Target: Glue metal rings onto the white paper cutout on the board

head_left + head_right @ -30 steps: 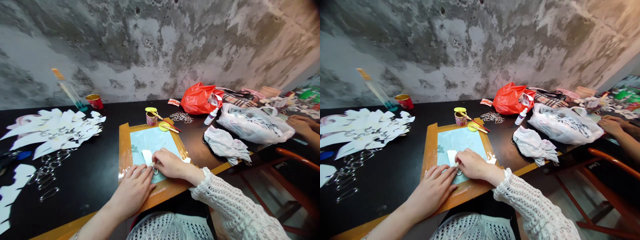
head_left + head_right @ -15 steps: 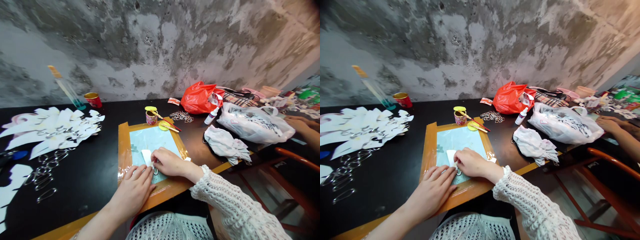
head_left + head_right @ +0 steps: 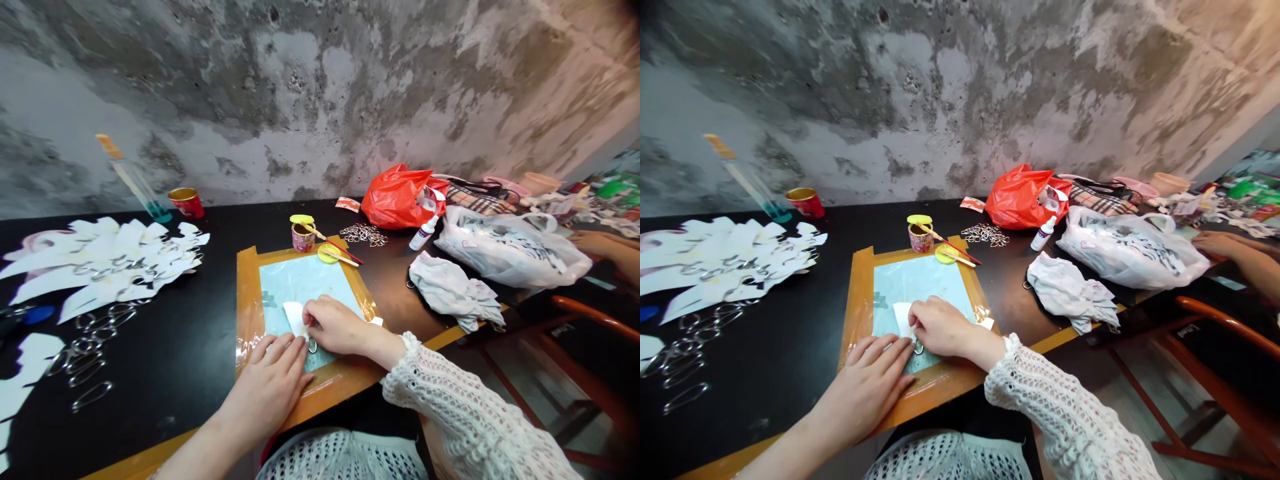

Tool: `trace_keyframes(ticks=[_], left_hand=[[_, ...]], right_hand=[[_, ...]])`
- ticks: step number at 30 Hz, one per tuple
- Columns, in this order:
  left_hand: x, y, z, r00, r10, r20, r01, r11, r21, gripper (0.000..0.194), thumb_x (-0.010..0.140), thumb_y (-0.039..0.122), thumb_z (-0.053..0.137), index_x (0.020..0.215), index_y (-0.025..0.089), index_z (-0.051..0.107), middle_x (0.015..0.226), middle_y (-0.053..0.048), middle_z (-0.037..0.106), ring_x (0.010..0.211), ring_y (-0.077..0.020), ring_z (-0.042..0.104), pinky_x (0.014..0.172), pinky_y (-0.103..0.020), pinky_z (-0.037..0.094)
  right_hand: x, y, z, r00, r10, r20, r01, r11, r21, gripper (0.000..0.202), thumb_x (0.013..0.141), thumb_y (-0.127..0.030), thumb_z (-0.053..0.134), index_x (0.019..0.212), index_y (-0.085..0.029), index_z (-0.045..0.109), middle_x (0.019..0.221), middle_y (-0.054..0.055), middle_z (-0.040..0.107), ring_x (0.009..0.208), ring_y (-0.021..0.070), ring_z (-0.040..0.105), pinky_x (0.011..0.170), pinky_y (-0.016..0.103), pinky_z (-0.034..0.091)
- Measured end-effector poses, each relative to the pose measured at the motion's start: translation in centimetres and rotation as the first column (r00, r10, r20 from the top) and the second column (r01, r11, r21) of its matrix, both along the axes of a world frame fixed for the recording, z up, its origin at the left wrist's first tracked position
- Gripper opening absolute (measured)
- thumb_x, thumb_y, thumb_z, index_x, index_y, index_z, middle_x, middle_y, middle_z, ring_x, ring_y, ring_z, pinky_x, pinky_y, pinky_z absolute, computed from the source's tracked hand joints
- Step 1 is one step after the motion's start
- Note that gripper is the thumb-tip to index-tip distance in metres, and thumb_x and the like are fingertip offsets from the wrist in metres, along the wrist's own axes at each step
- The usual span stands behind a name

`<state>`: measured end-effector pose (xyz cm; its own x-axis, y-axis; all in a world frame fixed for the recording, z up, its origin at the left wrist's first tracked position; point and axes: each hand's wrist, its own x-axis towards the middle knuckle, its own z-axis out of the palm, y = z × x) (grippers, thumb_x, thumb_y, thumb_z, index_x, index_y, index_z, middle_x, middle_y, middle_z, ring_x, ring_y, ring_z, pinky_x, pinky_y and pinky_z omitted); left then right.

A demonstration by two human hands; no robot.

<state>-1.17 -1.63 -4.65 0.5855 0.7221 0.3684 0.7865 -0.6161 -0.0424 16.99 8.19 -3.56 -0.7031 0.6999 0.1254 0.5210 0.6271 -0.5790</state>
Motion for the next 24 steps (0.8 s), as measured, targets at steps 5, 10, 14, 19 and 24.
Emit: trace_keyframes(ticks=[5, 10, 14, 19, 24], left_hand=[[0.00, 0.06, -0.02, 1.000, -0.001, -0.014, 0.002, 1.000, 0.020, 0.035, 0.097, 0.033, 0.046, 0.116, 0.014, 0.068, 0.117, -0.008, 0.071, 0.109, -0.0280, 0.057, 0.098, -0.043, 0.034], [0.08, 0.10, 0.06, 1.000, -0.001, 0.001, 0.001, 1.000, 0.014, 0.034, 0.097, 0.032, 0.046, 0.116, 0.014, 0.068, 0.116, -0.008, 0.072, 0.109, -0.0276, 0.057, 0.098, -0.042, 0.032], [0.11, 0.12, 0.28, 1.000, -0.003, 0.013, 0.003, 1.000, 0.010, 0.033, 0.097, 0.031, 0.045, 0.114, 0.014, 0.069, 0.113, -0.008, 0.072, 0.108, -0.0275, 0.057, 0.097, -0.041, 0.032], [0.07, 0.14, 0.21, 1.000, -0.008, 0.027, 0.007, 0.999, 0.032, 0.032, 0.097, 0.031, 0.046, 0.112, 0.014, 0.069, 0.112, -0.008, 0.072, 0.106, -0.0276, 0.057, 0.096, -0.042, 0.033], [-0.04, 0.27, -0.02, 0.999, 0.001, 0.042, -0.002, 0.999, 0.042, 0.032, 0.098, 0.030, 0.044, 0.112, 0.015, 0.069, 0.116, -0.006, 0.071, 0.109, -0.0279, 0.056, 0.096, -0.042, 0.033]], right_hand=[[-0.29, -0.07, -0.22, 1.000, -0.026, 0.002, 0.026, 1.000, 0.000, 0.018, 0.078, -0.004, 0.056, 0.088, -0.020, 0.056, 0.083, 0.002, 0.061, 0.082, 0.0166, 0.053, 0.072, 0.026, 0.040], [-0.62, -0.04, 0.04, 0.998, -0.056, 0.038, 0.054, 0.997, 0.051, 0.017, 0.079, -0.005, 0.057, 0.087, -0.020, 0.057, 0.081, 0.002, 0.062, 0.081, 0.0176, 0.052, 0.068, 0.026, 0.037], [-0.68, 0.34, 0.51, 0.994, -0.079, 0.078, 0.073, 0.994, 0.082, 0.015, 0.079, -0.010, 0.066, 0.086, -0.019, 0.057, 0.084, 0.003, 0.063, 0.085, 0.0198, 0.050, 0.070, 0.028, 0.037], [-0.39, 0.66, 0.42, 0.989, -0.107, 0.101, 0.101, 0.993, 0.057, 0.020, 0.079, -0.021, 0.076, 0.087, -0.019, 0.058, 0.086, 0.003, 0.063, 0.087, 0.0203, 0.050, 0.071, 0.028, 0.036], [-0.24, 0.56, 0.23, 0.987, -0.134, 0.094, 0.131, 0.991, 0.032, 0.022, 0.078, -0.023, 0.078, 0.088, -0.019, 0.058, 0.088, 0.003, 0.062, 0.087, 0.0195, 0.051, 0.071, 0.027, 0.036]])
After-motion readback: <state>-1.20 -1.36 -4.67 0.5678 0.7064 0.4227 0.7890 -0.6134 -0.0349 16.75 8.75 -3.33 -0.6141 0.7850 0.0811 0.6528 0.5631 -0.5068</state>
